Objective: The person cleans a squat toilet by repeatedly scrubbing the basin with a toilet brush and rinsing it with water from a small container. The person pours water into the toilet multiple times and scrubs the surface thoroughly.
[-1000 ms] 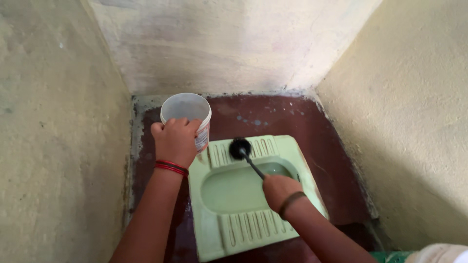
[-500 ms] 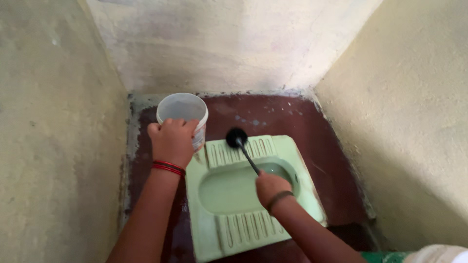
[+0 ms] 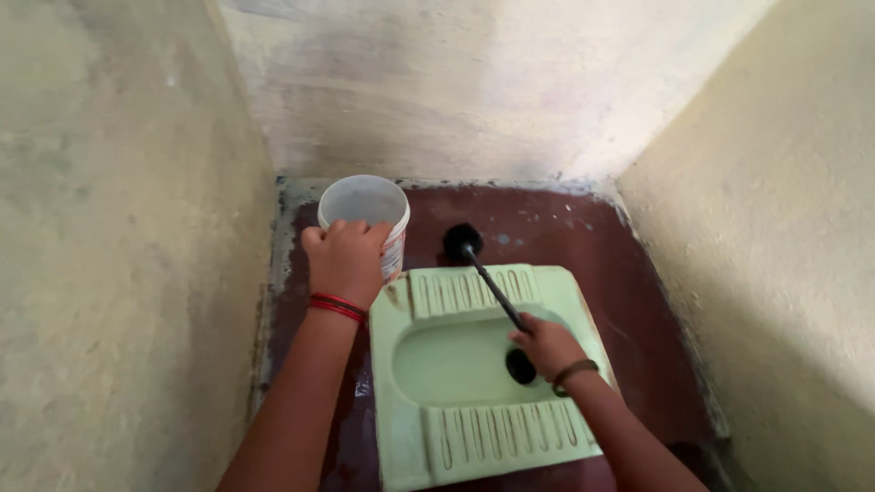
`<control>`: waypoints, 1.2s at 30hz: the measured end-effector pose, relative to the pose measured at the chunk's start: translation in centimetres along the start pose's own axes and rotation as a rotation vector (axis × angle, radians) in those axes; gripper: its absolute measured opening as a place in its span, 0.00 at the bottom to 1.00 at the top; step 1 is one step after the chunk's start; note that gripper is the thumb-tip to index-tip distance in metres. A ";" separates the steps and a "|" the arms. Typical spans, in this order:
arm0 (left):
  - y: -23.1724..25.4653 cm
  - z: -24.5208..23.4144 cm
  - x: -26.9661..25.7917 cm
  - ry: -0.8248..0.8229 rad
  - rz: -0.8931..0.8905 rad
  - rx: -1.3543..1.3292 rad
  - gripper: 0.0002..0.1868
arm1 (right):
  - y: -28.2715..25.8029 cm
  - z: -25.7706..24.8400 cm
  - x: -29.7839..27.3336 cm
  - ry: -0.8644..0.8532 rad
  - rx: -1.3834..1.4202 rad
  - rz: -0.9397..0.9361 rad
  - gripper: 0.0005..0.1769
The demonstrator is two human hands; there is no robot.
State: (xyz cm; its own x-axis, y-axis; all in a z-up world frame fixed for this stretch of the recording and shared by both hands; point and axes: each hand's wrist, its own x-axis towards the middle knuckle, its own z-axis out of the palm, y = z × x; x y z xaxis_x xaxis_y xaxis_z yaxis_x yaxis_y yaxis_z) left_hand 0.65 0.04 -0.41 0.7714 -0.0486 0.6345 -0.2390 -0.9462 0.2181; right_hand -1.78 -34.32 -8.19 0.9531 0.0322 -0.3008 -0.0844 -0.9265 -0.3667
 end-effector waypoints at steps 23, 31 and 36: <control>-0.7 0.0 -0.3 0.019 -0.040 0.005 0.08 | -10.3 7.7 -3.2 -0.129 -0.631 -0.358 0.27; -0.8 0.1 0.0 -0.010 -0.046 0.037 0.13 | -9.6 5.6 -2.1 -0.229 -0.499 -0.257 0.26; 0.8 -0.6 0.4 0.012 -0.015 -0.010 0.17 | -9.0 3.8 -2.9 -0.190 -0.494 -0.325 0.28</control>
State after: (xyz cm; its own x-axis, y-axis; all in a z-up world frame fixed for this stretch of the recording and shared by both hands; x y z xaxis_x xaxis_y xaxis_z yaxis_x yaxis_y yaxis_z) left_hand 0.40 -0.57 0.42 0.7678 -0.0305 0.6400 -0.2334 -0.9436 0.2350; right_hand -4.88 -24.62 -7.29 0.8351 0.3661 -0.4106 0.3893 -0.9206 -0.0291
